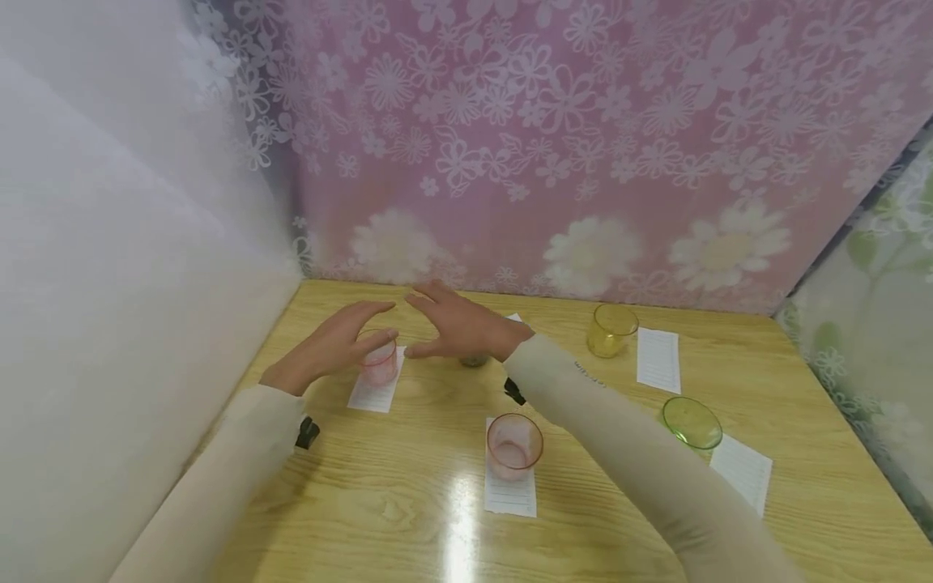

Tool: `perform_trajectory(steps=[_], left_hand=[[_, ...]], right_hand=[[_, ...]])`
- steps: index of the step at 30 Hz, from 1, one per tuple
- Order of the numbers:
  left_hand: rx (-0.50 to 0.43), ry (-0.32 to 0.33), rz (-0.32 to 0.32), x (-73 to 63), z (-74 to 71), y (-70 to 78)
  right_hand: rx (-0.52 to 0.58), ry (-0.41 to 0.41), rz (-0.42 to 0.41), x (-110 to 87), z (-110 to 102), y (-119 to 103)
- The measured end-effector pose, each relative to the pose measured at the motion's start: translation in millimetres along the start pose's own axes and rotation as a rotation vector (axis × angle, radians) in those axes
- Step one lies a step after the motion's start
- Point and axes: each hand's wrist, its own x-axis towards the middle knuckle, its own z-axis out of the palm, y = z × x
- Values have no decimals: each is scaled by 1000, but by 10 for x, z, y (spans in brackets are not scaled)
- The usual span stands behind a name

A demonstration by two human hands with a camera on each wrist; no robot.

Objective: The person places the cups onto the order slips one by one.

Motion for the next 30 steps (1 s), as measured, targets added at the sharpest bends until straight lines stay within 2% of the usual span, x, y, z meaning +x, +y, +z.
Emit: perform_trajectory(steps=[3,11,17,22,30], left_hand=[[33,-21,8,97,-5,79],[28,-54,4,251,24,306],[33,-77,-7,352,93,407],[27,-88,-12,417,152,460],[15,-112,-24,527,291,511]], right_hand=[[34,34,-32,-49,-87,162],[92,78,-35,-186,-210,479],[48,145,-54,-264,-271,699],[25,175,-33,-316,-288,855],[40,161,91,-370,-218,1132]])
